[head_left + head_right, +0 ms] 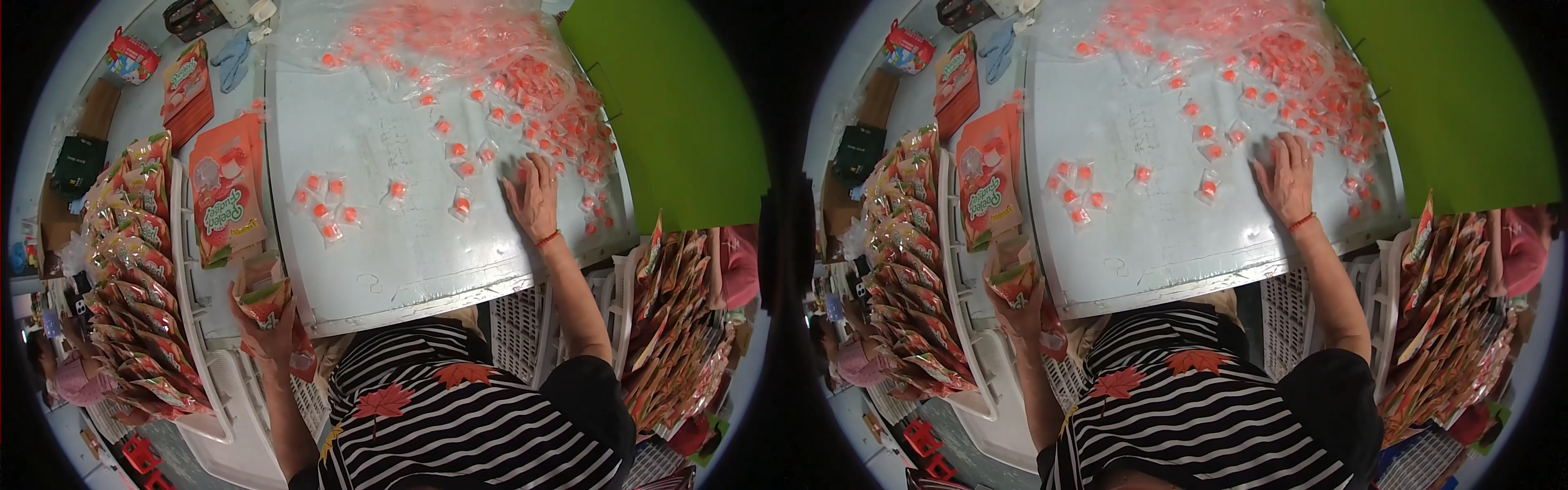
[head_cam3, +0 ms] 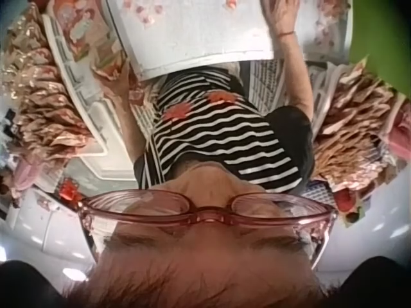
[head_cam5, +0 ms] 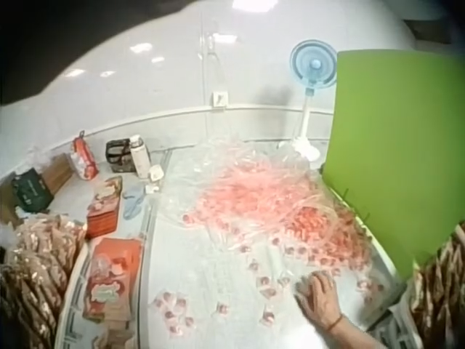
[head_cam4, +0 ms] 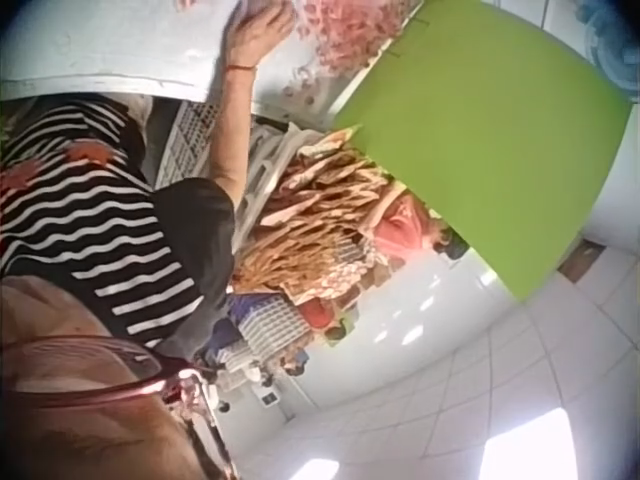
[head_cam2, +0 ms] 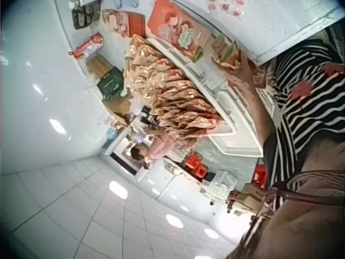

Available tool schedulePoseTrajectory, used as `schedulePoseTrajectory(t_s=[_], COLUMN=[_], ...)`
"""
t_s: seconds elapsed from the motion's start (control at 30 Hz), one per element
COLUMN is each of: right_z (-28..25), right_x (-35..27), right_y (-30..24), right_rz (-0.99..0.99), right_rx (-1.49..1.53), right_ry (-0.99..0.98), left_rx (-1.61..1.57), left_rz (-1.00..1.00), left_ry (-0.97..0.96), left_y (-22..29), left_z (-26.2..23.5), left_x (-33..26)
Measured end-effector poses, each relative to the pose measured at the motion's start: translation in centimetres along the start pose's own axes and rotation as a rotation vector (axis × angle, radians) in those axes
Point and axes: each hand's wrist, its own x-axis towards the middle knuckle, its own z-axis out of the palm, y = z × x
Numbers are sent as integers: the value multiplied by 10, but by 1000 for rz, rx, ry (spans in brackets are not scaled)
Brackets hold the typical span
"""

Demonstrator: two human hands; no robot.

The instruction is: Packing individual pink candies into plastic bags and stacking them on a tray.

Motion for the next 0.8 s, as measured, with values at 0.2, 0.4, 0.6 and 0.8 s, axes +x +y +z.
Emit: schedulePoseTrajectory(t_s=[0.2, 0.4, 0.6, 0.8], right_z=[0, 25, 64, 93], right_x=[12, 20, 68, 77], right_y=[-19, -44, -54, -121], right_rz=[-175, -223, -312, -432], right_rx=[273, 183, 239, 306], right_ry=[-123, -272, -231, -223], left_rx=[-56, -61, -100, -31], left_rz=[11, 3, -23, 46], left_ry=[-36, -65, -67, -37], left_y=[10, 12, 10, 6], left_z=[-1, -3, -2, -1], left_x=[0, 2, 1, -2])
